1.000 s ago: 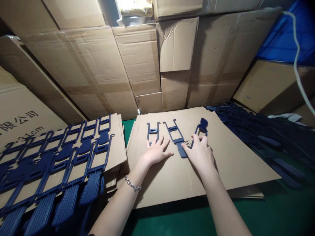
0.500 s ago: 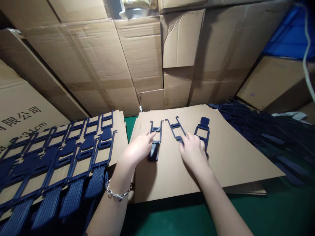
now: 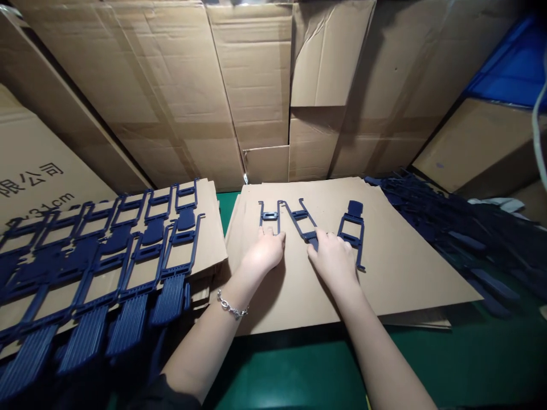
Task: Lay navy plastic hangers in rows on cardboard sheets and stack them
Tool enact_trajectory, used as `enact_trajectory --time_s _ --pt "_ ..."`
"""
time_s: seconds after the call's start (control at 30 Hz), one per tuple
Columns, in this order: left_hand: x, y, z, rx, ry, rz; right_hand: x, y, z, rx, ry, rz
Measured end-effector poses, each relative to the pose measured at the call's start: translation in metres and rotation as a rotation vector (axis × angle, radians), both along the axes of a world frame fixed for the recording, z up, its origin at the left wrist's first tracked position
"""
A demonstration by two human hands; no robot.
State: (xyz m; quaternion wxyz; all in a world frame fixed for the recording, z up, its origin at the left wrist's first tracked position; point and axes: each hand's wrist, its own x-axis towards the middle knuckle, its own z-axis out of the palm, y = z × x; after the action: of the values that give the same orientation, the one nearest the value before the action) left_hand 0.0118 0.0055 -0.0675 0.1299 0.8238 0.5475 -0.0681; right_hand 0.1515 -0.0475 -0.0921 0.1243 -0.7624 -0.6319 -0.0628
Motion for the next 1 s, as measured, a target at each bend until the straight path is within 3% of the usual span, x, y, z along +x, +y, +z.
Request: enact_trajectory --time_s 0.17,0.4,0.73,1.0 --pt "-0.003 0.002 0.007 -0.054 0.046 0.054 -0.001 0.0 0.005 0.005 0.078 -0.027" --pt "-0.007 0.0 0.014 -0.13 0.044 0.085 -0.004 -0.001 0.012 -0.081 0.404 0.022" --pt "-0.012 0.007 0.006 -0.071 0.054 0.049 -0.023 -0.008 0.0 -0.058 0.221 0.316" --pt "-0.017 0.013 0.002 0.042 0.107 0.105 -0.032 -0.012 -0.006 -0.133 0.22 0.343"
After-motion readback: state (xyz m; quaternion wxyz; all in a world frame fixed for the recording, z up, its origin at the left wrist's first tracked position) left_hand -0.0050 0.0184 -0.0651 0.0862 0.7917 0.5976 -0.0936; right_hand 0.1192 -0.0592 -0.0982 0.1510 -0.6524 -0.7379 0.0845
